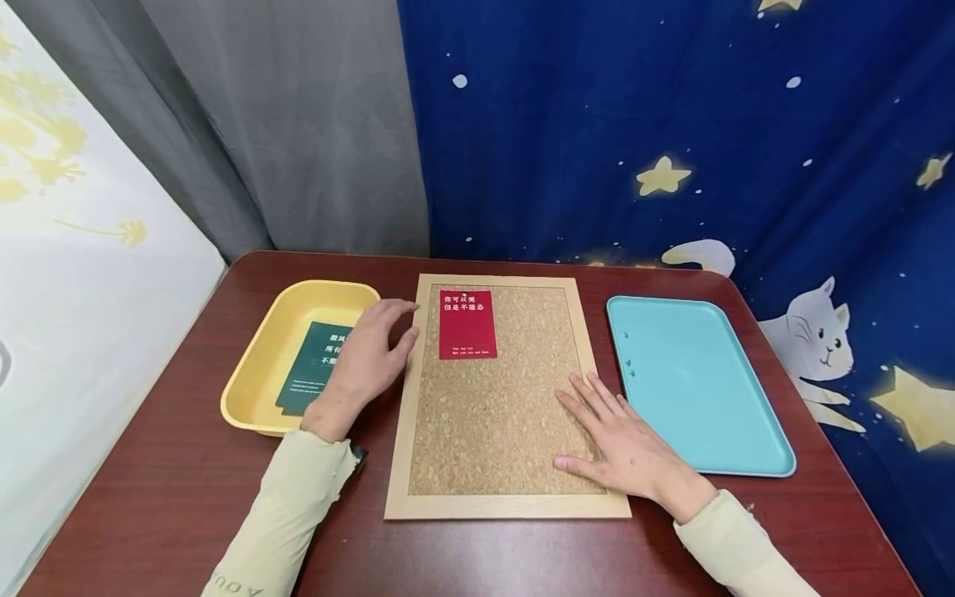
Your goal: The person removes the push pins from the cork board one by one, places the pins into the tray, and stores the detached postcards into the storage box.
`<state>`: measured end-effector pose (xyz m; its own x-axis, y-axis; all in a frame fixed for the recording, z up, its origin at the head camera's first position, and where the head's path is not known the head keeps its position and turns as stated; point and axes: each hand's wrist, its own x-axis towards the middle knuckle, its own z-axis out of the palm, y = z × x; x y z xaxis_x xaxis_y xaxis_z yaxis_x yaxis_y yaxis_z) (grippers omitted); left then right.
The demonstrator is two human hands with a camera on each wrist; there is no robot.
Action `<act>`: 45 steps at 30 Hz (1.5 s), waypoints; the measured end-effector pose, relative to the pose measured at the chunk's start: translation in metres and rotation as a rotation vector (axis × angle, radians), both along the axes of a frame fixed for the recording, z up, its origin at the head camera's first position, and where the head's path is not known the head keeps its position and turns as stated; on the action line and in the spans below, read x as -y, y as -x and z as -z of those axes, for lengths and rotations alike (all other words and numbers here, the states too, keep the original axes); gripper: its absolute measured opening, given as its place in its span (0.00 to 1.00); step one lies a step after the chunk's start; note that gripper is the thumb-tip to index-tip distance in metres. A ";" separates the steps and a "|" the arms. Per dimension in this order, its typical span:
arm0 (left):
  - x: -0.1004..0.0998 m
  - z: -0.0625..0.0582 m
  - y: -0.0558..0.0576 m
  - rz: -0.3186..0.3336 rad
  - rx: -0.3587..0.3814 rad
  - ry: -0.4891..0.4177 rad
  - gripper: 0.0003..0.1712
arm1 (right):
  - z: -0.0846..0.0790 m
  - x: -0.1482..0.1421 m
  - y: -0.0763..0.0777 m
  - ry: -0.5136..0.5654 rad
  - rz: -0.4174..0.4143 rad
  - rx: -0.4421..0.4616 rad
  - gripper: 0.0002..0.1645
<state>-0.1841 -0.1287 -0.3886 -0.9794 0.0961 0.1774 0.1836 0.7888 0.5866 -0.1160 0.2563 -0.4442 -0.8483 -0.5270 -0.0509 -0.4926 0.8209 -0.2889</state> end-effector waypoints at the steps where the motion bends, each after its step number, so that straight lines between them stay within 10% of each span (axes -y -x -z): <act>1: -0.002 0.002 0.001 0.011 0.022 0.009 0.26 | 0.000 0.000 0.000 0.001 0.000 0.001 0.57; 15: -0.019 0.018 0.009 0.149 0.122 0.090 0.32 | 0.001 0.001 0.001 -0.001 0.002 0.008 0.57; 30: -0.031 0.035 0.019 0.150 0.299 0.198 0.39 | 0.001 0.002 0.003 -0.003 -0.011 -0.014 0.57; 45: -0.036 0.041 0.026 0.157 0.321 0.271 0.39 | -0.001 -0.001 0.005 0.003 -0.040 -0.060 0.56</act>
